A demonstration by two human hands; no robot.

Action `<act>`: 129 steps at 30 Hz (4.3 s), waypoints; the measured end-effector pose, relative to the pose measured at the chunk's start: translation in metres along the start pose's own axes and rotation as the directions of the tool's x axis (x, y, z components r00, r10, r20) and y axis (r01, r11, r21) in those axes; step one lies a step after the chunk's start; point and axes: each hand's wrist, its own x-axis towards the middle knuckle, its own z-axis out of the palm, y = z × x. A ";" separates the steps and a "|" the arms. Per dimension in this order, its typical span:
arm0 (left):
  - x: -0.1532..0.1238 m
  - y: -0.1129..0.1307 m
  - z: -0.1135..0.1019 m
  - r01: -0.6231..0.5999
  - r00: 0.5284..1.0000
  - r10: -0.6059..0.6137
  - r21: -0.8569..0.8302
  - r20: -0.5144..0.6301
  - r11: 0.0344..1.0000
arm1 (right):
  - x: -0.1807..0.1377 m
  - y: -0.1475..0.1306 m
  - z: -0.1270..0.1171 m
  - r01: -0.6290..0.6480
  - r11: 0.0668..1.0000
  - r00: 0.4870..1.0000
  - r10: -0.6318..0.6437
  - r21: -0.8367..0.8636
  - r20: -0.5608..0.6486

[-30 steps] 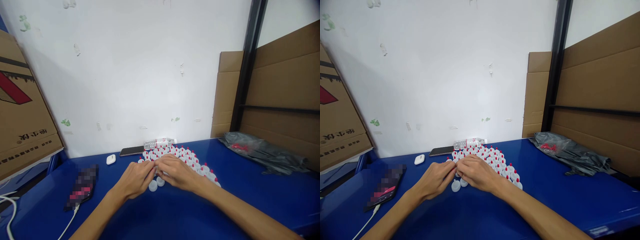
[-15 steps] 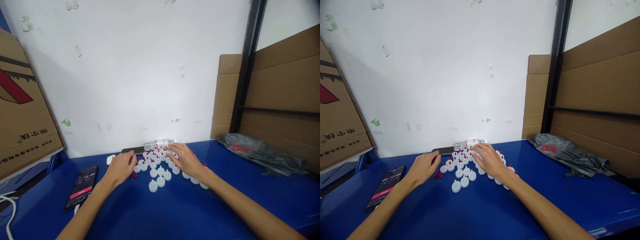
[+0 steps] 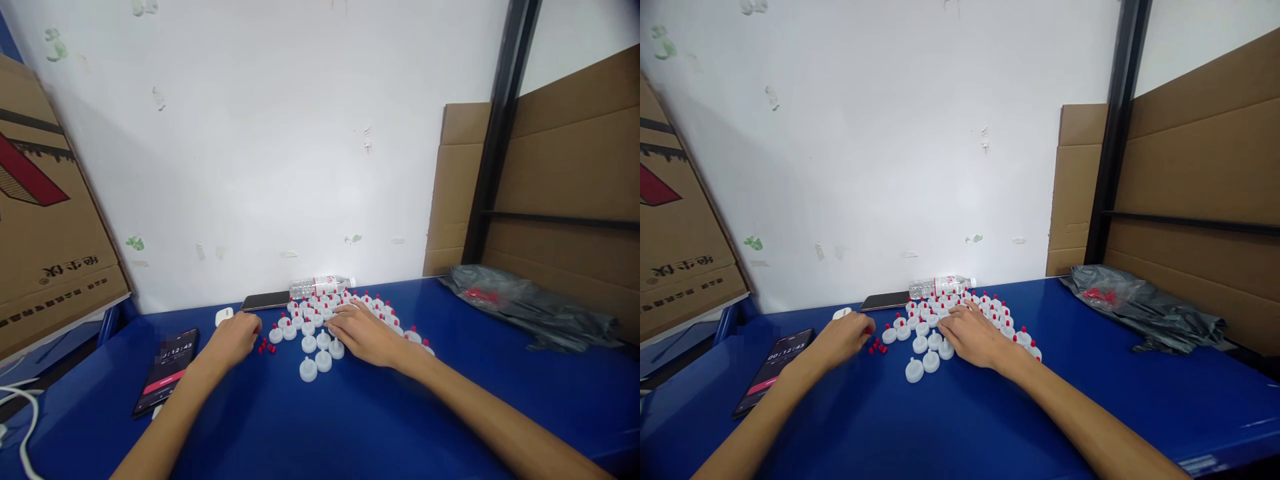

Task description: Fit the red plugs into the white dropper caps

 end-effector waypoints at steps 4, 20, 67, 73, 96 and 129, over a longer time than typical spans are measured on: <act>-0.001 0.003 -0.002 -0.012 1.000 0.012 -0.017 0.013 1.000 | 0.000 -0.002 -0.001 0.008 1.000 1.000 -0.008 0.019 0.000; -0.003 0.016 -0.009 -0.031 1.000 0.030 0.035 0.004 0.999 | 0.001 -0.008 -0.006 -0.015 1.000 1.000 0.015 -0.015 0.020; -0.018 0.070 -0.007 -0.443 0.799 0.155 -0.396 -0.581 0.805 | -0.003 -0.035 -0.008 0.224 0.974 0.963 -0.215 0.043 -0.163; -0.020 0.078 -0.008 -0.495 0.736 0.208 -0.303 -0.644 0.814 | -0.002 -0.037 -0.009 0.248 0.968 0.955 -0.238 0.036 -0.178; -0.024 0.096 -0.013 -0.494 0.792 0.141 -0.486 -0.594 0.721 | 0.001 -0.041 -0.013 0.279 0.955 0.931 -0.295 -0.104 -0.213; 0.006 -0.010 -0.005 -0.085 0.990 0.063 -0.178 -0.127 0.980 | -0.001 -0.027 -0.014 0.213 0.977 0.944 -0.208 -0.007 -0.257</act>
